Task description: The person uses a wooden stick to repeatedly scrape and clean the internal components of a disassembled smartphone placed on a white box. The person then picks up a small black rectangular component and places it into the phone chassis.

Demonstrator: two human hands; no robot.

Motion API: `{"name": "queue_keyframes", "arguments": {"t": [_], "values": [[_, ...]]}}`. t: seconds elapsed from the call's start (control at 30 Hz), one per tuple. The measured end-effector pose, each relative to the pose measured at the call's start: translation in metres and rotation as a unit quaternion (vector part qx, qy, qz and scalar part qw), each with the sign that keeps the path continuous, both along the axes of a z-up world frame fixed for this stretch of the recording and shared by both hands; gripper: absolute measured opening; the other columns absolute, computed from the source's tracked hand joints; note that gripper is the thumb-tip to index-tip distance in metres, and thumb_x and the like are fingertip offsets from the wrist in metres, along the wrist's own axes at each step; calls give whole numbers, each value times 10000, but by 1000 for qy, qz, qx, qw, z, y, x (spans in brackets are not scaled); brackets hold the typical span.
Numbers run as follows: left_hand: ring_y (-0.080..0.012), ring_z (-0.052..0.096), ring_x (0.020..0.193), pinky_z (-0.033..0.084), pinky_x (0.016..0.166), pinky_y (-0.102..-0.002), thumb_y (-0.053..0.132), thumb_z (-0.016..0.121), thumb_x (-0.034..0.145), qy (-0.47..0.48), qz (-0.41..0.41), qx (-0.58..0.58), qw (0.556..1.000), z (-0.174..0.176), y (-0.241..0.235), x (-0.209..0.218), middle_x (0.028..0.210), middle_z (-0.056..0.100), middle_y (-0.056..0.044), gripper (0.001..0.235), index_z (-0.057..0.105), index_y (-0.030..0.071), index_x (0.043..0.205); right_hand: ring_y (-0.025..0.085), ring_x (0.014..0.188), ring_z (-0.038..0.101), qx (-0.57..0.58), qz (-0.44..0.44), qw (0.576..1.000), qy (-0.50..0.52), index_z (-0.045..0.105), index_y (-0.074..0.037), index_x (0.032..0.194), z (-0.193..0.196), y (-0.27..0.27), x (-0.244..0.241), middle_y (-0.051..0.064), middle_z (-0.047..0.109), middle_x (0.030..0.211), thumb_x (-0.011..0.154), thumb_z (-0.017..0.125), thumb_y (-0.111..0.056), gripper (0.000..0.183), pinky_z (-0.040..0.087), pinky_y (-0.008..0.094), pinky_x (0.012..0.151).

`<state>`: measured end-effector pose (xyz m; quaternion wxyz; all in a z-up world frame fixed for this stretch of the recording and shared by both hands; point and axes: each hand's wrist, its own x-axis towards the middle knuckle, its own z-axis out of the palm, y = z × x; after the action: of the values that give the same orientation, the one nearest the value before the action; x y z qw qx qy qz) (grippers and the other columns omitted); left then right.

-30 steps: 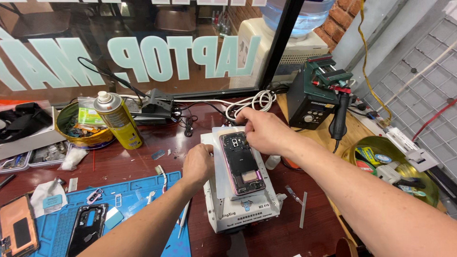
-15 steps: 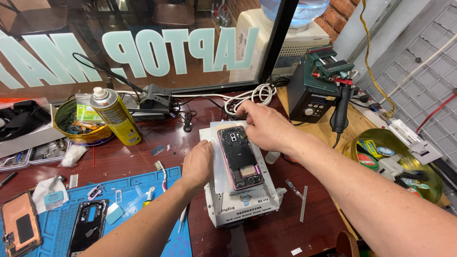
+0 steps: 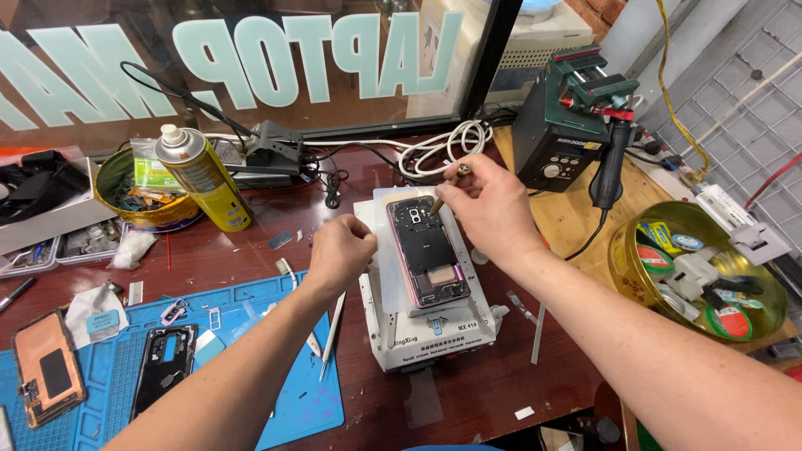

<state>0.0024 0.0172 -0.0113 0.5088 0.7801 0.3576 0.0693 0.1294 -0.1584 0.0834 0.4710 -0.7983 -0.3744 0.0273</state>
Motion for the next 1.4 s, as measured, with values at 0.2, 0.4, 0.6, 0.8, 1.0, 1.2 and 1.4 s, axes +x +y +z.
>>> {"name": "queue_keyframes", "arguments": {"t": [0.2, 0.4, 0.6, 0.8, 1.0, 1.2, 1.4], "values": [[-209, 711, 714, 626, 621, -359, -43, 659, 811, -151, 39, -153, 976, 12, 4, -11, 897, 685, -109, 382, 557, -10, 1177, 243, 902, 757, 165, -77, 931, 317, 475, 7, 1189, 0, -11, -4, 145, 701, 1051, 1018, 565, -138, 242, 657, 363, 745], [-221, 713, 799, 613, 730, -366, 5, 671, 855, -238, 56, -440, 864, 34, -1, -41, 930, 698, -103, 380, 545, 47, 1212, 267, 953, 726, 205, -97, 899, 376, 408, -50, 1358, 26, -33, -39, 174, 667, 1072, 937, 607, -28, 466, 639, 396, 835], [-213, 722, 836, 613, 797, -335, 44, 645, 946, -284, -65, -566, 772, 54, -22, -63, 972, 706, -125, 262, 571, 15, 1196, 236, 944, 709, 268, -54, 898, 345, 432, 4, 1375, 44, -32, -84, 149, 657, 1038, 977, 586, -34, 428, 638, 402, 841], [-203, 716, 840, 611, 806, -337, 64, 633, 972, -298, -106, -556, 769, 69, -26, -72, 976, 699, -114, 230, 574, 25, 1191, 207, 959, 713, 279, -42, 915, 287, 455, 5, 1357, 57, -27, -105, 125, 666, 1038, 1001, 576, -49, 380, 638, 382, 821], [-206, 718, 842, 608, 794, -340, 63, 639, 964, -305, -105, -544, 775, 79, -34, -74, 978, 699, -114, 234, 576, 32, 1187, 221, 926, 727, 268, -20, 918, 290, 450, 19, 1344, 62, -28, -102, 143, 681, 1044, 1001, 575, -52, 372, 635, 364, 812], [-203, 718, 816, 613, 781, -342, 61, 646, 966, -310, -93, -513, 795, 82, -44, -78, 959, 702, -120, 237, 573, 22, 1187, 199, 915, 728, 231, -7, 932, 279, 483, 0, 1311, 64, -35, -99, 127, 689, 1030, 994, 564, -46, 331, 651, 332, 795], [-205, 721, 797, 620, 759, -350, 49, 648, 953, -295, -99, -414, 856, 79, -54, -73, 931, 723, -137, 234, 551, 7, 1162, 160, 960, 732, 151, 94, 964, 196, 509, 5, 1247, 70, -44, -87, 114, 679, 1028, 995, 563, -22, 259, 663, 285, 802]]}}
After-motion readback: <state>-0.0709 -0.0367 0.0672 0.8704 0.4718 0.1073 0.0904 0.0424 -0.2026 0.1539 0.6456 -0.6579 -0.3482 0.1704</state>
